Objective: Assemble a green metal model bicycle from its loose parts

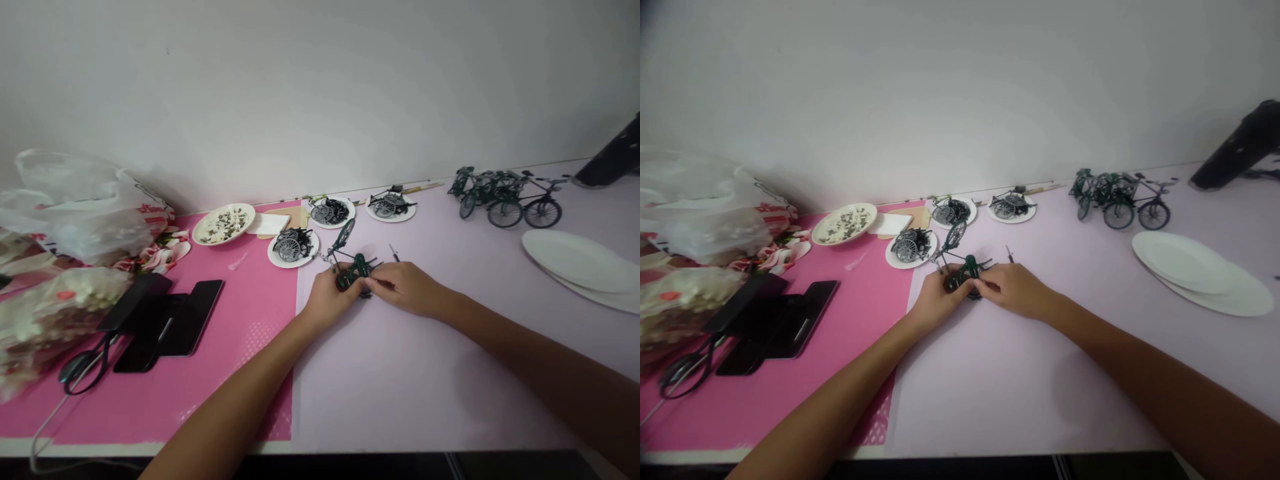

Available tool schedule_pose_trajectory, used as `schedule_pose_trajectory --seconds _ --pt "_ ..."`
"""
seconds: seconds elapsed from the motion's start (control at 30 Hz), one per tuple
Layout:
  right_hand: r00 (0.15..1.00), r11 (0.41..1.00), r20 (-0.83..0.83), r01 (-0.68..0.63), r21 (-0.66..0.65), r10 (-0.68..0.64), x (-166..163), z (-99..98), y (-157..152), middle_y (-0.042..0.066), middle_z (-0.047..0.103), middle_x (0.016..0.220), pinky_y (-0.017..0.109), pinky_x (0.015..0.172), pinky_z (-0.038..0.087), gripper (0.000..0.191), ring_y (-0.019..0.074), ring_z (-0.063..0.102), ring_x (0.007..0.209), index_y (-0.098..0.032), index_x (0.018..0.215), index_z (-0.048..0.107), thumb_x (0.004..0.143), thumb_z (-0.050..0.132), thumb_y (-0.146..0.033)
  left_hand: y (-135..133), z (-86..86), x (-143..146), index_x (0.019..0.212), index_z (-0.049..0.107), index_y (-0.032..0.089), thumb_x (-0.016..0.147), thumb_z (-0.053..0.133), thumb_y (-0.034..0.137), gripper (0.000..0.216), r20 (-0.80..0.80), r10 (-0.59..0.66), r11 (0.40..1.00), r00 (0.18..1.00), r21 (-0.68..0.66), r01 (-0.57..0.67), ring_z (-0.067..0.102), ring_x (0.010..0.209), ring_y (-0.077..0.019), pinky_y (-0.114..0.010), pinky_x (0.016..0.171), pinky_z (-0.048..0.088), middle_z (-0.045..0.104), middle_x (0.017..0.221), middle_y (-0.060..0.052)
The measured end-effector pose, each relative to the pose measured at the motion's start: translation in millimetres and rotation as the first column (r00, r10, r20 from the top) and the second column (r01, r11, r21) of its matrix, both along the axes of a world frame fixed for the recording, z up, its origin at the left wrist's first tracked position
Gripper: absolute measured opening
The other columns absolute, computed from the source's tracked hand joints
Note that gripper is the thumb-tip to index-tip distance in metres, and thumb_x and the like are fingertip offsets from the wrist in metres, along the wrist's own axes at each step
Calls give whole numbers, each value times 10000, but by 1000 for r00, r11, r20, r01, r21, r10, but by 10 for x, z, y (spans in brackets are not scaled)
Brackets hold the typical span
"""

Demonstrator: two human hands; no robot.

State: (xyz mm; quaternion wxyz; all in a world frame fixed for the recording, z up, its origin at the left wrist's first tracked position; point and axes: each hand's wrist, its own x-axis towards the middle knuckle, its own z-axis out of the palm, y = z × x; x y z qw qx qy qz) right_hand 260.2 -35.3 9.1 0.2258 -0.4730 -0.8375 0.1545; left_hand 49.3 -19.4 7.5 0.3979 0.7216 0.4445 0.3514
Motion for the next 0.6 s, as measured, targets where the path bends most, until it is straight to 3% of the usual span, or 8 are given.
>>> schedule_pose_trajectory --seconds 0.6 --pt "1000 1000 -15 10 -12 -10 -13 23 -15 10 587 645 293 591 313 410 147 483 588 -208 671 508 1016 484 -428 13 -14 -8 1066 725 179 879 703 306 227 -2 -9 1000 1000 -15 9 738 914 -216 -300 795 592 790 1017 -68"
